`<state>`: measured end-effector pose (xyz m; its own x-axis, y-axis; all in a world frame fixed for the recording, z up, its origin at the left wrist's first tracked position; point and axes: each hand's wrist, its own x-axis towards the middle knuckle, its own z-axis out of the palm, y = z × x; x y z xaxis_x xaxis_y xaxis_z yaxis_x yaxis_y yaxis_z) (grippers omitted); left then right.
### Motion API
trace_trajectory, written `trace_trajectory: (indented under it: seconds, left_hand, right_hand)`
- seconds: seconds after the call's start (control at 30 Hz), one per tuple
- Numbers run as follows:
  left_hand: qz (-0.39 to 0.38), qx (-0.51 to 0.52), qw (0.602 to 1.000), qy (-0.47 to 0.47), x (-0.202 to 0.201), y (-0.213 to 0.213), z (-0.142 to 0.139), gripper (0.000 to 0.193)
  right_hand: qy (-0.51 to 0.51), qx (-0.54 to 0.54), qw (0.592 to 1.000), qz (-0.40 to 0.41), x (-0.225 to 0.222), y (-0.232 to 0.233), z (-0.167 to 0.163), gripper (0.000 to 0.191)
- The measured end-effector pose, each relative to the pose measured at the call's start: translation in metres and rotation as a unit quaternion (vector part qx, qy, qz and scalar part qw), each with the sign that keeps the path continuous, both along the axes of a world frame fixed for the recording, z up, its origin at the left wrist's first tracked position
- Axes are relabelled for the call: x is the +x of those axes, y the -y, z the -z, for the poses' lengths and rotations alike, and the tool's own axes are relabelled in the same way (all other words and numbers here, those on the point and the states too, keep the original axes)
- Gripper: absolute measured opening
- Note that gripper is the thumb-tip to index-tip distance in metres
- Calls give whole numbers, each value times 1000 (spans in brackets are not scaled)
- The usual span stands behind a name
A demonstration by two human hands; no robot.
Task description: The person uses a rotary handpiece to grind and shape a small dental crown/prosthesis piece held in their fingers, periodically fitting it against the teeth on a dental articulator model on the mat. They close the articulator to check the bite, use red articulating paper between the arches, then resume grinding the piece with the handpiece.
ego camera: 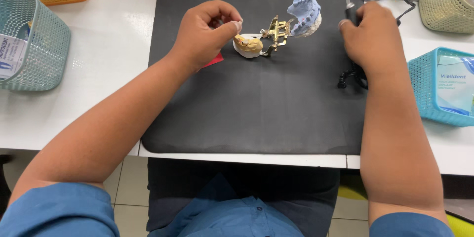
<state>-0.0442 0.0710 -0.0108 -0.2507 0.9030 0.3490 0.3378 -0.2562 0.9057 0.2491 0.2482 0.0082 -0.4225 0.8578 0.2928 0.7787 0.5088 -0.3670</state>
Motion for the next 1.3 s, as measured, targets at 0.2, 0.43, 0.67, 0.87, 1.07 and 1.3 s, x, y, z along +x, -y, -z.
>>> trace_trajectory:
  seconds: [0.2,0.43,0.67,0.87,1.07,1.3]
  left_hand:
    - [-14,14,992,-127,-15,-16,2,12]
    - [-8,-66,985,-158,-27,-15,10,12]
    - [18,-31,997,-75,-37,-18,16,10]
    - [19,14,1000,-21,-53,-19,22,13]
    - [17,-52,997,-59,-40,-16,17,14]
    - [14,-128,979,-161,-27,-13,8,16]
  right_hand:
    - [90,-29,995,31,-16,9,8,31]
    - [89,76,993,-35,-37,24,10,30]
    - [-386,-246,822,-339,-50,38,5,62]
    - [-313,-205,864,-338,-60,44,18,60]
    - [-319,-227,862,-321,-57,40,20,63]
    - [-289,-208,877,-322,-52,40,13,59]
